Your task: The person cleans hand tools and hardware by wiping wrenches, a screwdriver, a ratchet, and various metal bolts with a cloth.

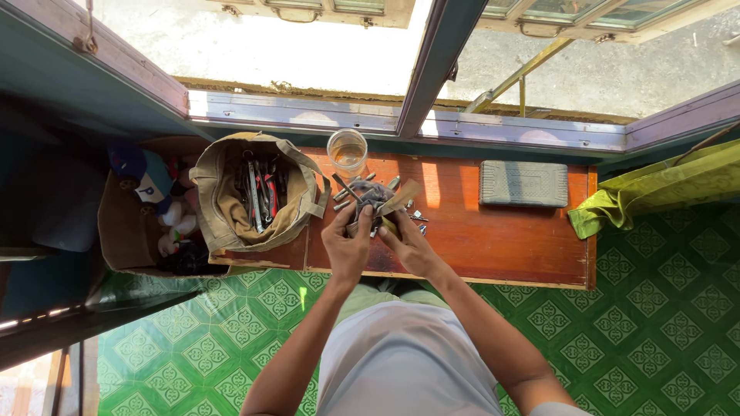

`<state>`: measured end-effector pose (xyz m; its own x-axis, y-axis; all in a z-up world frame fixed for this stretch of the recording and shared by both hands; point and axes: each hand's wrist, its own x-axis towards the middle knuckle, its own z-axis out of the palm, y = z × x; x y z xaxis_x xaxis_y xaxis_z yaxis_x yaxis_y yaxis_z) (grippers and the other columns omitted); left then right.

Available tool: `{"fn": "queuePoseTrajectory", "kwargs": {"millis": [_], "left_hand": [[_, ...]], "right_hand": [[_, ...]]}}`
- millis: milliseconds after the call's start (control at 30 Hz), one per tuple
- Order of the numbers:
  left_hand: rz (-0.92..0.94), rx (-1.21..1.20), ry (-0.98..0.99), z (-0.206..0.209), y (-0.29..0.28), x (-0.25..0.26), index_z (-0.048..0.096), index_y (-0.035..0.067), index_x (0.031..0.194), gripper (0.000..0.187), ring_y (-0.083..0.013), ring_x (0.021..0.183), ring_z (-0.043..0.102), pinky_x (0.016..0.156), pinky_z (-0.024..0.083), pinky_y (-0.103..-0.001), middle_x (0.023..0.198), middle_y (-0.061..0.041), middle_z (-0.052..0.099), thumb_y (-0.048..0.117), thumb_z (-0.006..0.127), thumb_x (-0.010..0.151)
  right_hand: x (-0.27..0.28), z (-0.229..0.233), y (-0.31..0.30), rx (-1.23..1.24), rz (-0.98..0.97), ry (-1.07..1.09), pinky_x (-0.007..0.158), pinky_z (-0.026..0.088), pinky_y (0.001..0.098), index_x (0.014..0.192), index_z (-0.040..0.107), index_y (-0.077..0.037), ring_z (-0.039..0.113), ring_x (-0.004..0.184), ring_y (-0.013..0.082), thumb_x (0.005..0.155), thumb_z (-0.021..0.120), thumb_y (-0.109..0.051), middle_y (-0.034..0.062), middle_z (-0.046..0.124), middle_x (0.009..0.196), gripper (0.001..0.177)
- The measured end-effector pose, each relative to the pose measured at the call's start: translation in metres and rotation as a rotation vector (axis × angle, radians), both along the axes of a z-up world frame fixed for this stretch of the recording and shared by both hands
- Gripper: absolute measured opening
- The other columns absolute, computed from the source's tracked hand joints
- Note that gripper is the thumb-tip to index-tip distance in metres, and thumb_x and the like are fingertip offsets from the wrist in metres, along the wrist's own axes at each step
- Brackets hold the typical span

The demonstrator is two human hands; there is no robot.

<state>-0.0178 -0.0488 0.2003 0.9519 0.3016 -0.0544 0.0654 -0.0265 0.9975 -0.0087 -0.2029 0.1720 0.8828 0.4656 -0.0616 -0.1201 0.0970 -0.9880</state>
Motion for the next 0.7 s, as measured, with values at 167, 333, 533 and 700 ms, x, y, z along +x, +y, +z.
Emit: {"fn": "queuePoseTrajectory", "kwargs": {"millis": [167, 333, 533, 700], "left_hand": [[0.057, -0.239, 0.038, 0.003, 0.007, 0.009, 0.077, 0.002, 0.108, 0.023, -0.0025, 0.049, 0.053, 0.040, 0.038, -0.021, 0.071, -0.001, 0.070, 0.019, 0.075, 0.093], [0.168, -0.217, -0.087, 0.010, 0.030, 0.023, 0.077, 0.001, 0.107, 0.021, -0.0011, 0.066, 0.061, 0.058, 0.046, -0.019, 0.082, 0.001, 0.074, 0.020, 0.076, 0.096], [0.018, -0.164, -0.072, 0.012, 0.011, 0.011, 0.071, 0.002, 0.112, 0.020, -0.0044, 0.077, 0.060, 0.067, 0.049, -0.022, 0.092, -0.001, 0.070, 0.020, 0.070, 0.103], [-0.032, -0.157, -0.211, -0.006, 0.013, 0.014, 0.060, 0.001, 0.123, 0.025, -0.0102, 0.097, 0.066, 0.085, 0.054, -0.025, 0.107, -0.005, 0.072, 0.016, 0.064, 0.104]], "right_hand": [[0.007, -0.002, -0.003, 0.104, -0.050, 0.178, 0.072, 0.044, 0.0234, 0.133, 0.041, -0.009, 0.053, 0.084, 0.0095, 0.104, 0.047, -0.021, 0.0043, 0.061, 0.102, 0.032], [0.012, -0.013, -0.007, 0.152, 0.053, 0.165, 0.066, 0.040, 0.0241, 0.124, 0.048, -0.005, 0.049, 0.079, 0.0096, 0.108, 0.049, -0.025, 0.0061, 0.059, 0.100, 0.025], [0.022, -0.007, 0.013, 0.261, 0.057, 0.181, 0.067, 0.043, 0.0244, 0.128, 0.047, -0.005, 0.049, 0.075, 0.0082, 0.111, 0.049, -0.026, 0.0007, 0.053, 0.093, 0.028], [0.029, -0.002, 0.026, 0.259, 0.066, 0.216, 0.066, 0.039, 0.0241, 0.140, 0.050, 0.002, 0.043, 0.074, 0.0074, 0.117, 0.053, -0.023, 0.0006, 0.051, 0.092, 0.034]]}}
